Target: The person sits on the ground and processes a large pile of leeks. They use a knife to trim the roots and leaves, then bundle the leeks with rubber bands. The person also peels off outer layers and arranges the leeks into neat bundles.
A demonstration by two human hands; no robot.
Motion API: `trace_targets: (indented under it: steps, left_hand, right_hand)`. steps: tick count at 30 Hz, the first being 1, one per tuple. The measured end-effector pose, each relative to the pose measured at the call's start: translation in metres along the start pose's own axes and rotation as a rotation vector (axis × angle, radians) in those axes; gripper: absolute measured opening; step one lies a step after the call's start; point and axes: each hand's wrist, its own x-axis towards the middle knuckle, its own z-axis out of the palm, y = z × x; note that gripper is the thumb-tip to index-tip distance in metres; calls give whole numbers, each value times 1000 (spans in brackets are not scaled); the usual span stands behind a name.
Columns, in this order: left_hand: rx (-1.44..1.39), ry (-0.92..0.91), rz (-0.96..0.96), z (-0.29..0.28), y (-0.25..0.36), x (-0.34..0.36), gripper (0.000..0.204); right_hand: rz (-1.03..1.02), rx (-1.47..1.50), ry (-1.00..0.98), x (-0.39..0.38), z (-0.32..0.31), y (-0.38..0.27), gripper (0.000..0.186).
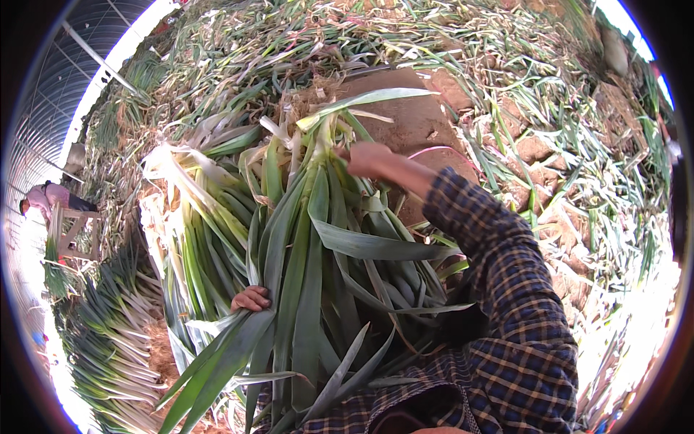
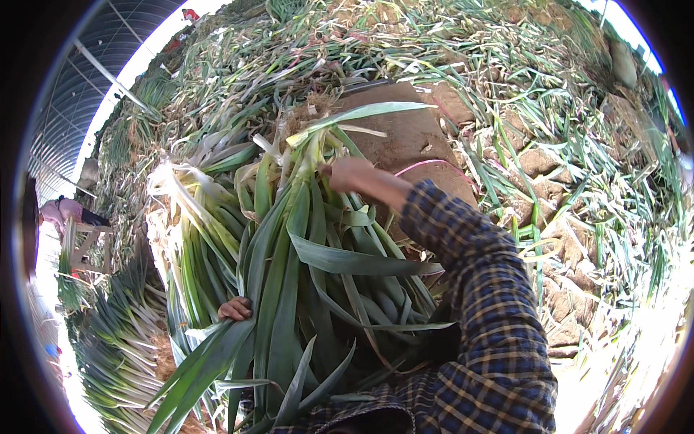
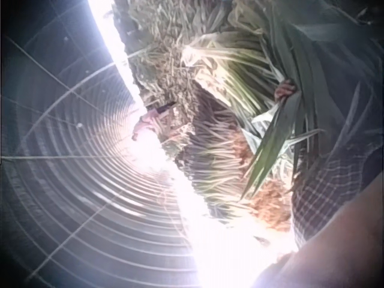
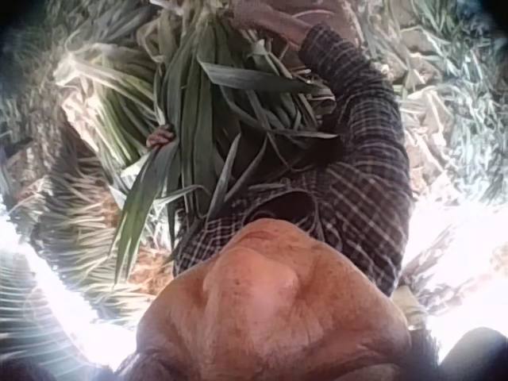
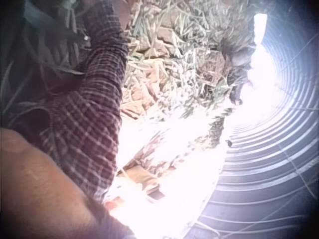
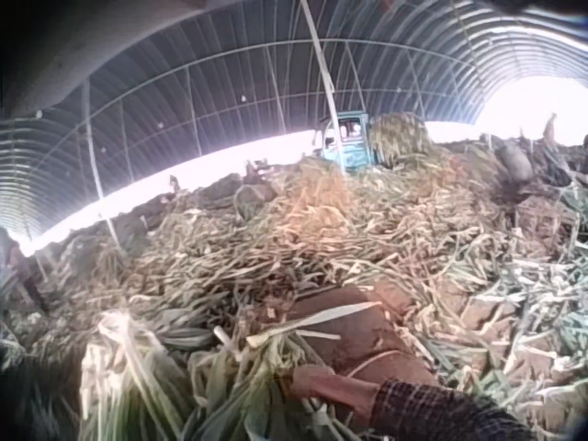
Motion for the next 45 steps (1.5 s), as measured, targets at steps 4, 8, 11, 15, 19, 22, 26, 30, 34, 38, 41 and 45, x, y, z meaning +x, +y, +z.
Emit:
trace_targets:
  steps: [4,8,11,15,19,22,26,30,34,38,41,45]
  left_hand:
    - [43,56,-67,17,11,13,35]
    - [15,-144,50,41,26,77,34]
    - [482,-240,-301,84,65,124,13]
    - [749,-527,-342,120,66,176,11]
    - [610,-620,-421,141,48,190,10]
    - [554,-608,-419,151,38,190,11]
    - [564,-665,-415,159,31,194,18]
    - [507,-718,-419,160,25,201,18]
    - [446,-807,-448,166,17,206,21]
    - [113,-800,-559,154,11,221,47]
    - [-405,-535,-782,124,7,239,70]
    - [820,-604,-664,123,-30,254,80]
  right_hand:
    - [-117,-67,42,-91,17,-10,31]
    - [-116,-64,108,-116,6,3,29]
    - [-32,-63,87,-96,-4,16,30]
    - [44,-92,104,-69,-1,27,31]
    - [62,-96,64,-43,-1,44,32]
    - [131,-25,90,-12,-3,56,35]
    - [195,11,227,17,-1,59,49]
    - [120,-47,126,8,-1,49,45]
    - [43,-116,42,-30,0,36,36]
    - [-74,-147,67,-67,-1,33,28]
    - [-28,-124,35,-77,-6,36,27]
    - [62,-87,-25,-56,-17,43,28]
